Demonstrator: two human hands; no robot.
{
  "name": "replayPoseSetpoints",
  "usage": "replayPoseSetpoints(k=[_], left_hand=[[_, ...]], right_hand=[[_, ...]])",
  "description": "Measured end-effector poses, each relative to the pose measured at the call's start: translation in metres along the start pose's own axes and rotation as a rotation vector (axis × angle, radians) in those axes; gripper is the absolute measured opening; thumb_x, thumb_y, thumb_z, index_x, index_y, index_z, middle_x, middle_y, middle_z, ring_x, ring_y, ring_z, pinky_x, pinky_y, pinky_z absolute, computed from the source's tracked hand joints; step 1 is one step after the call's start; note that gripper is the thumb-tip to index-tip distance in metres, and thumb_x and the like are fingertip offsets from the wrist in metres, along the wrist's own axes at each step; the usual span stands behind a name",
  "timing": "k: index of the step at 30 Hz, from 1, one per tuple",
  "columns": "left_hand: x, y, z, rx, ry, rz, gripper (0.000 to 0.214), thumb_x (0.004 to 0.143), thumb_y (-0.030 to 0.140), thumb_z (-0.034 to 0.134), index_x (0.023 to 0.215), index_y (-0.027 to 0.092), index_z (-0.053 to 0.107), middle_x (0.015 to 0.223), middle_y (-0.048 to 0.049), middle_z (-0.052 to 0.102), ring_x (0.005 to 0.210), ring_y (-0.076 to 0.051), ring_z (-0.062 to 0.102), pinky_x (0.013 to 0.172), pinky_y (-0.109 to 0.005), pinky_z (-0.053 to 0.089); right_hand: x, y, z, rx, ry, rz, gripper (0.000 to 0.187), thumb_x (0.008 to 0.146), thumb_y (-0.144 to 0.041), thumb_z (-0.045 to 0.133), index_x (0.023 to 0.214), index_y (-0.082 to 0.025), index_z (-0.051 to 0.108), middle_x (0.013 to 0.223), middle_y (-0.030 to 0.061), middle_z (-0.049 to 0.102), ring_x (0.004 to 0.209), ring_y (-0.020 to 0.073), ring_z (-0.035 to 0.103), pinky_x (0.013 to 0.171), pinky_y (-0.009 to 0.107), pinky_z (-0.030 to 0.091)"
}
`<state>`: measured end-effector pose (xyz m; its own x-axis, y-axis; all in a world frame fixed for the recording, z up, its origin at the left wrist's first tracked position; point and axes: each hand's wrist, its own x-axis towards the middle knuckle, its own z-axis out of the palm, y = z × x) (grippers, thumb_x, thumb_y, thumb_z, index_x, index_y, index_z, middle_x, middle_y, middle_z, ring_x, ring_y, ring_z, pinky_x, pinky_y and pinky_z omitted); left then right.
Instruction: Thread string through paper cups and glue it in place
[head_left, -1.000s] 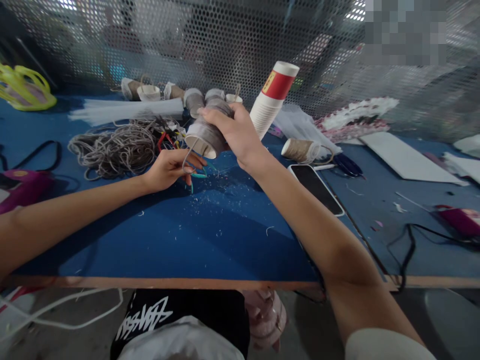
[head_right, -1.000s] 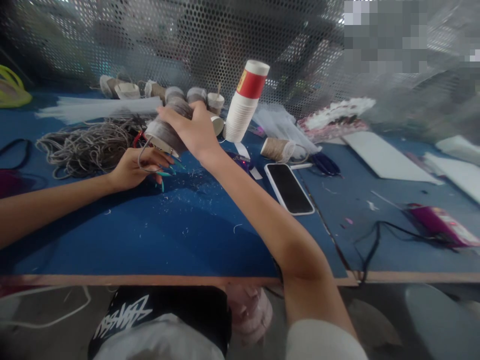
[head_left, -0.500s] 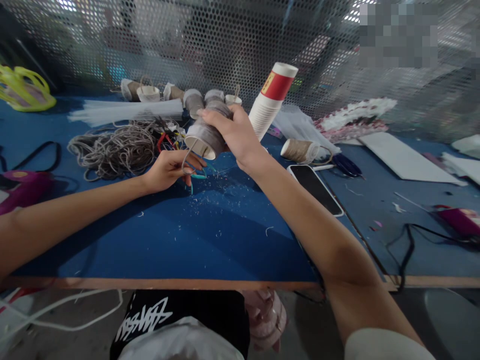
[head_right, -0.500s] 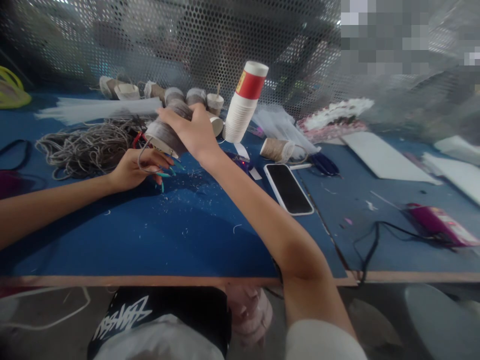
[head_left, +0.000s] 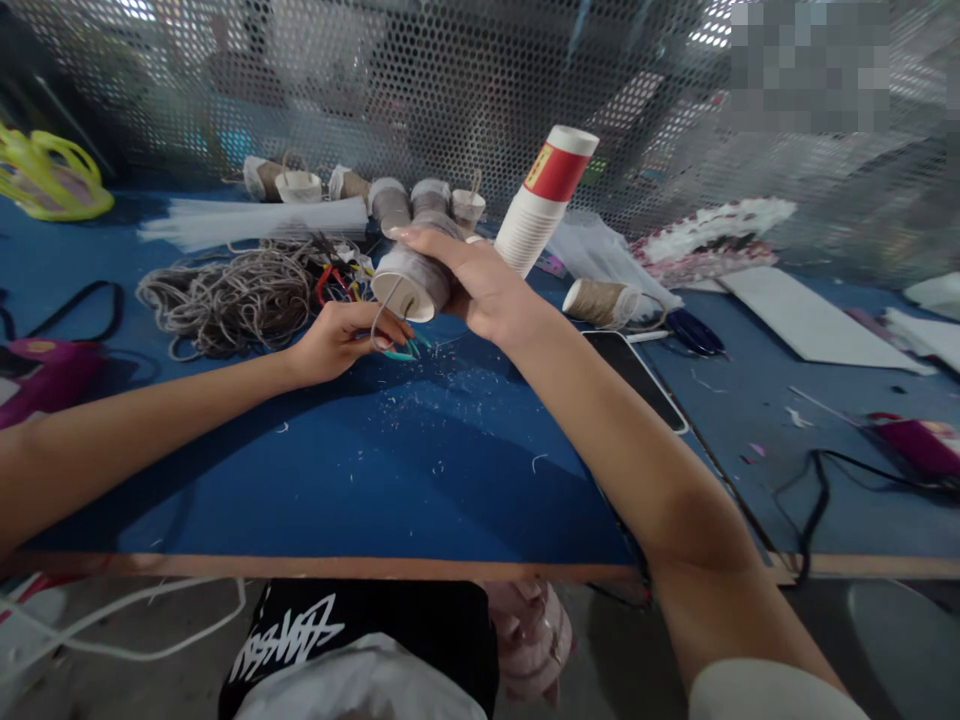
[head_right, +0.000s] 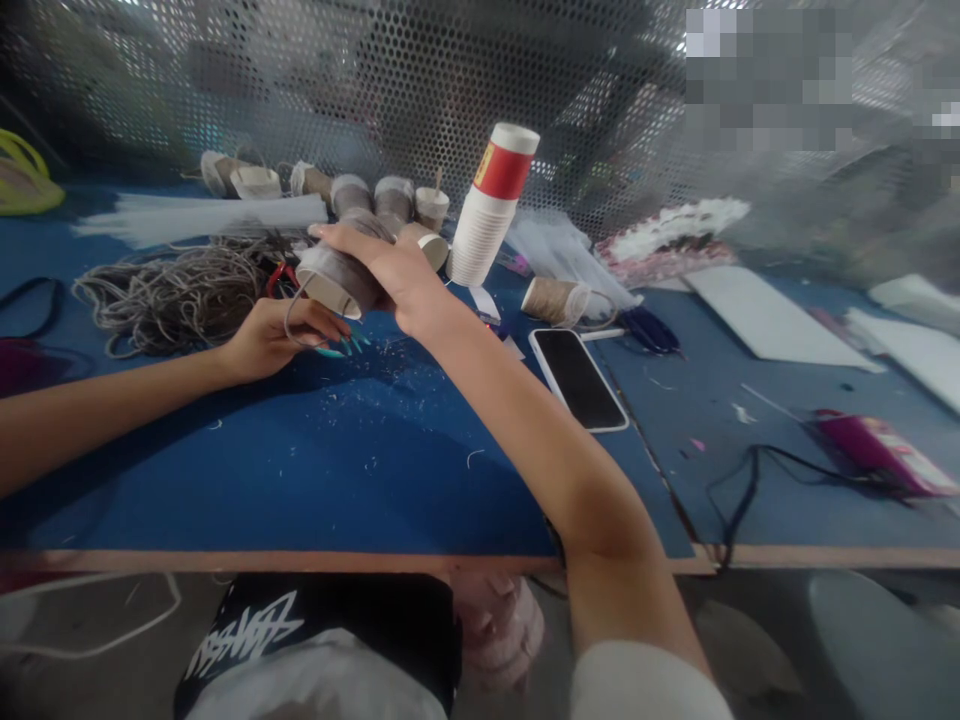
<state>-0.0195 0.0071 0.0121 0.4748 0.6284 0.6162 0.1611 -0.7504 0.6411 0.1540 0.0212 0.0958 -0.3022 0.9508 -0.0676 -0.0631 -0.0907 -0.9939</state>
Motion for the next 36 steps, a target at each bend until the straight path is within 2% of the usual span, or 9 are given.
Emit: replayPoseSetpoints(k=[3, 5, 12, 21, 30, 36], left_hand=[[0.000, 0.000, 0.001, 0.020, -0.001, 0.028, 0.038, 0.090, 0.049, 0.060, 0.077, 0.015, 0.071, 0.084, -0.0098, 0.076, 0.080, -0.015, 0.073, 0.074, -0.024, 0.057], [0.001, -0.001, 0.001, 0.019, 0.011, 0.039, 0.037, 0.090, 0.047, 0.061, 0.076, 0.015, 0.070, 0.082, -0.0092, 0.076, 0.080, -0.015, 0.073, 0.075, -0.023, 0.057], [0.002, 0.001, 0.001, 0.015, 0.008, 0.002, 0.040, 0.088, 0.051, 0.061, 0.073, 0.015, 0.069, 0.079, -0.0082, 0.076, 0.079, -0.015, 0.073, 0.076, -0.023, 0.059], [0.001, 0.000, 0.002, -0.048, 0.040, 0.049, 0.035, 0.087, 0.045, 0.064, 0.072, 0.015, 0.069, 0.077, -0.0073, 0.075, 0.078, -0.014, 0.073, 0.073, -0.021, 0.058], [0.000, -0.001, 0.002, -0.065, 0.035, -0.017, 0.039, 0.086, 0.052, 0.064, 0.075, 0.015, 0.071, 0.078, -0.0081, 0.076, 0.082, -0.017, 0.074, 0.075, -0.024, 0.059], [-0.001, 0.002, 0.004, -0.122, 0.076, -0.013, 0.034, 0.084, 0.047, 0.068, 0.074, 0.015, 0.071, 0.079, -0.0080, 0.076, 0.075, -0.015, 0.073, 0.068, -0.021, 0.059]], right_hand=[[0.006, 0.004, -0.004, 0.124, -0.119, 0.036, 0.033, 0.060, -0.042, 0.081, 0.085, -0.024, 0.068, 0.088, -0.0007, 0.068, 0.095, 0.0194, 0.062, 0.078, 0.032, 0.055], [0.009, 0.006, -0.006, 0.151, -0.133, 0.077, 0.029, 0.062, -0.041, 0.079, 0.084, -0.025, 0.067, 0.088, -0.0013, 0.068, 0.095, 0.0192, 0.062, 0.078, 0.032, 0.055], [0.011, 0.009, -0.008, 0.072, -0.065, 0.093, 0.037, 0.057, -0.042, 0.078, 0.086, -0.026, 0.064, 0.091, 0.0017, 0.067, 0.093, 0.0242, 0.063, 0.078, 0.041, 0.056], [0.014, 0.012, -0.005, 0.130, -0.044, 0.113, 0.037, 0.061, -0.041, 0.076, 0.092, -0.025, 0.065, 0.085, 0.0006, 0.065, 0.088, 0.0210, 0.061, 0.072, 0.032, 0.054], [0.010, 0.007, -0.004, 0.145, -0.041, 0.161, 0.036, 0.066, -0.039, 0.074, 0.097, -0.024, 0.063, 0.084, 0.0005, 0.064, 0.087, 0.0209, 0.059, 0.074, 0.034, 0.053], [0.012, 0.007, -0.006, 0.119, -0.026, 0.201, 0.040, 0.069, -0.041, 0.073, 0.103, -0.024, 0.062, 0.083, 0.0026, 0.064, 0.087, 0.0222, 0.059, 0.072, 0.033, 0.054]])
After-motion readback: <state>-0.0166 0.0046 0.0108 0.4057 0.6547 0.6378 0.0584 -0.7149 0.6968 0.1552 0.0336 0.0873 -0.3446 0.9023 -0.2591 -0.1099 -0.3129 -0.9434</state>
